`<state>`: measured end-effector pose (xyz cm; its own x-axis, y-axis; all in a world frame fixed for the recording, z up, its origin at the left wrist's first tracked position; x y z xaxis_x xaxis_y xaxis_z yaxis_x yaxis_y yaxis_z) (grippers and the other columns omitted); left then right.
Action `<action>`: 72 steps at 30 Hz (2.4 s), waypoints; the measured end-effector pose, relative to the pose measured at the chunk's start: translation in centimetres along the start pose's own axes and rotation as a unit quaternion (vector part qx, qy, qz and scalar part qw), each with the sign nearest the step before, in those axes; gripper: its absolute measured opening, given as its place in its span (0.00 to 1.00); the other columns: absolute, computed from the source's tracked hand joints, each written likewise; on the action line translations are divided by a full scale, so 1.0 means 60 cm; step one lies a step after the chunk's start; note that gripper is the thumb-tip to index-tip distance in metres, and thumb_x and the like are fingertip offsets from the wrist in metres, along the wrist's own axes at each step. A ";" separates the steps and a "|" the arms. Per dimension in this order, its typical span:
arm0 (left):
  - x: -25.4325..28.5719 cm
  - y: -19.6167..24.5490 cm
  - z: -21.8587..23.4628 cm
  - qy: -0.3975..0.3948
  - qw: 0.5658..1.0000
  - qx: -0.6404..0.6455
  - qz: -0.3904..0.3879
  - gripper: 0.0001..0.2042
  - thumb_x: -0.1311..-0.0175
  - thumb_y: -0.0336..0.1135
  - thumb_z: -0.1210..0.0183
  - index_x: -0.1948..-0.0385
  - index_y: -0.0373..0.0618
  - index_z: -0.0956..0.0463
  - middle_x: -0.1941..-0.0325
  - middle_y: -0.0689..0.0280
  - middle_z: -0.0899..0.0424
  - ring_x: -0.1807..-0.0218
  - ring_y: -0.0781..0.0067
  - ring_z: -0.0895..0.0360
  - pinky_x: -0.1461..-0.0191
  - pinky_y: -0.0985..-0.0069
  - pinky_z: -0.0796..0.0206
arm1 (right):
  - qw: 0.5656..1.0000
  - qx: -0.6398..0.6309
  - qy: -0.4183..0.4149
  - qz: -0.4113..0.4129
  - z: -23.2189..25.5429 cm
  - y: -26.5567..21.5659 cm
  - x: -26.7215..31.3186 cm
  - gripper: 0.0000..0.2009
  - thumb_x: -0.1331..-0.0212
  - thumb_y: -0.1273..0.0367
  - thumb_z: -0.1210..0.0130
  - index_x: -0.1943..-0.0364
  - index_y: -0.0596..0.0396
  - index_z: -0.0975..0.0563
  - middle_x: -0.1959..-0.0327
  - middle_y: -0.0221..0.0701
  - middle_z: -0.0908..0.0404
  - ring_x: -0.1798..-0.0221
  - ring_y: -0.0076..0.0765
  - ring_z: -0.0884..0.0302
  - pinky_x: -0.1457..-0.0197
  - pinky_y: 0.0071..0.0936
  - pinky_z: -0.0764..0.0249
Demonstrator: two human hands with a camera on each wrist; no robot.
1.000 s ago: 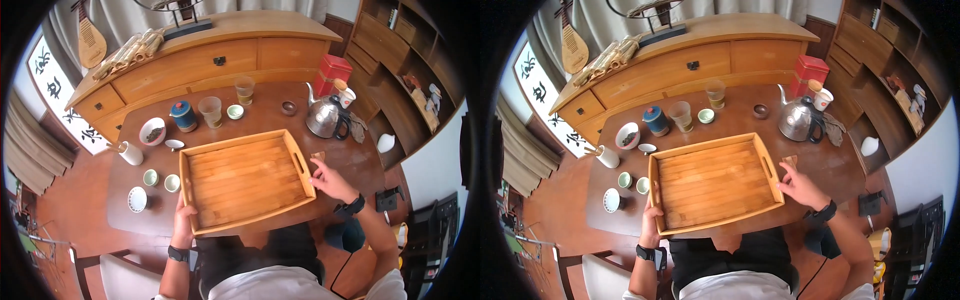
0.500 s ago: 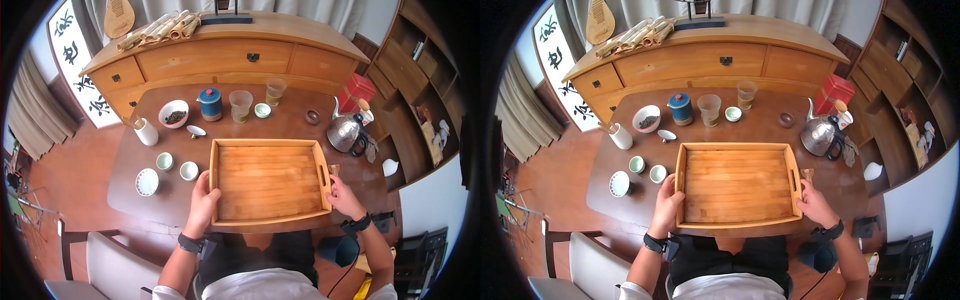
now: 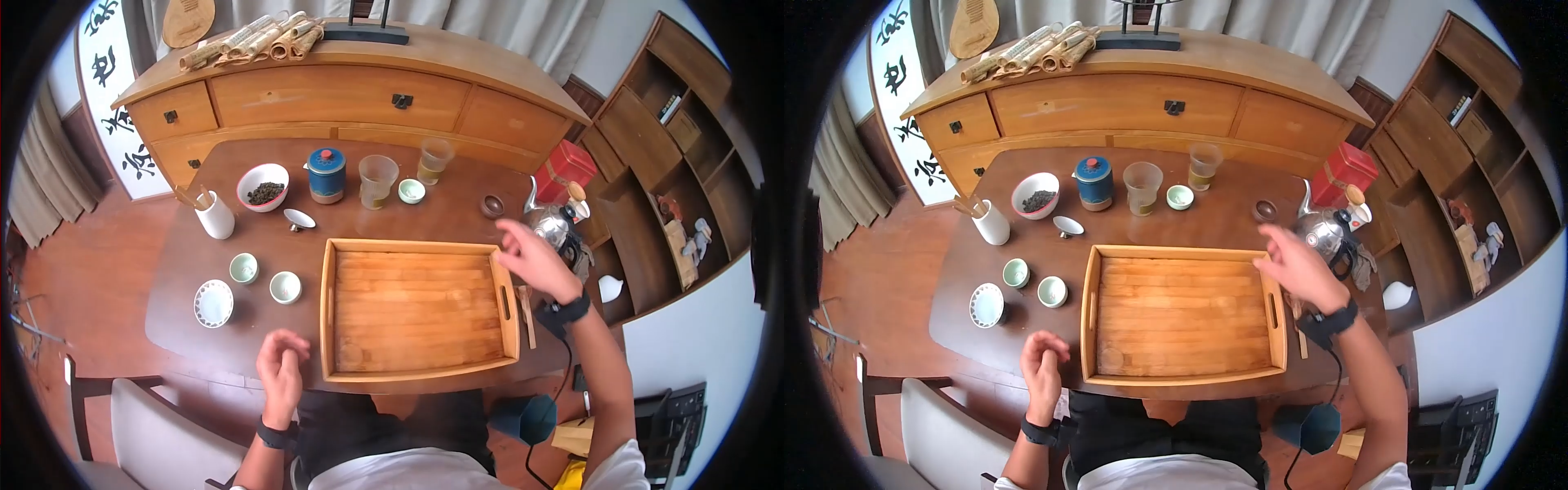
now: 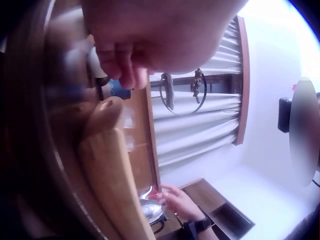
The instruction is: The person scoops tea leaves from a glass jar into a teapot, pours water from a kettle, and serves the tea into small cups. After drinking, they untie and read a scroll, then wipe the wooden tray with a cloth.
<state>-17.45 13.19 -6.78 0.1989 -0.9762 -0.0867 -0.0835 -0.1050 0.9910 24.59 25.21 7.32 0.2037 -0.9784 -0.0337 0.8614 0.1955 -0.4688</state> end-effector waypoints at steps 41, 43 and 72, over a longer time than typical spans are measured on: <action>0.019 -0.004 -0.012 0.002 0.977 -0.203 -0.067 0.08 0.44 0.16 0.52 0.74 0.39 0.24 0.80 0.59 0.25 0.78 0.65 0.26 0.71 0.73 0.36 | 0.983 0.158 0.029 0.089 -0.199 -0.103 -0.297 0.32 0.42 0.66 0.41 0.35 0.64 0.38 0.35 0.55 0.36 0.33 0.59 0.36 0.31 0.44 0.35; 0.018 0.001 -0.012 0.002 0.975 -0.209 -0.073 0.08 0.44 0.16 0.52 0.74 0.39 0.24 0.80 0.58 0.25 0.78 0.63 0.25 0.71 0.72 0.35 | 0.988 0.152 0.001 0.030 -0.213 -0.085 -0.315 0.32 0.41 0.66 0.41 0.34 0.63 0.39 0.35 0.56 0.37 0.33 0.61 0.36 0.30 0.45 0.35; -0.010 0.001 0.010 0.014 0.991 -0.131 -0.003 0.08 0.42 0.18 0.52 0.67 0.38 0.22 0.76 0.66 0.23 0.76 0.79 0.29 0.70 0.77 0.36 | 0.981 0.009 -0.133 0.143 -0.208 -0.136 0.061 0.27 0.48 0.62 0.34 0.43 0.53 0.27 0.45 0.41 0.25 0.40 0.52 0.28 0.37 0.41 0.31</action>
<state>-18.16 13.63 -6.71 0.2256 -0.9698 -0.0928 0.1743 -0.0535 0.9832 12.51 19.23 0.02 0.5505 -0.8319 0.0699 0.7583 0.4633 -0.4586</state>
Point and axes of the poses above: each hand's wrist, its own x-axis away from the middle knuckle, its own z-axis out of the back of the hand, y = z × x, the point moved 8 cm from there along -x, towards the middle knuckle
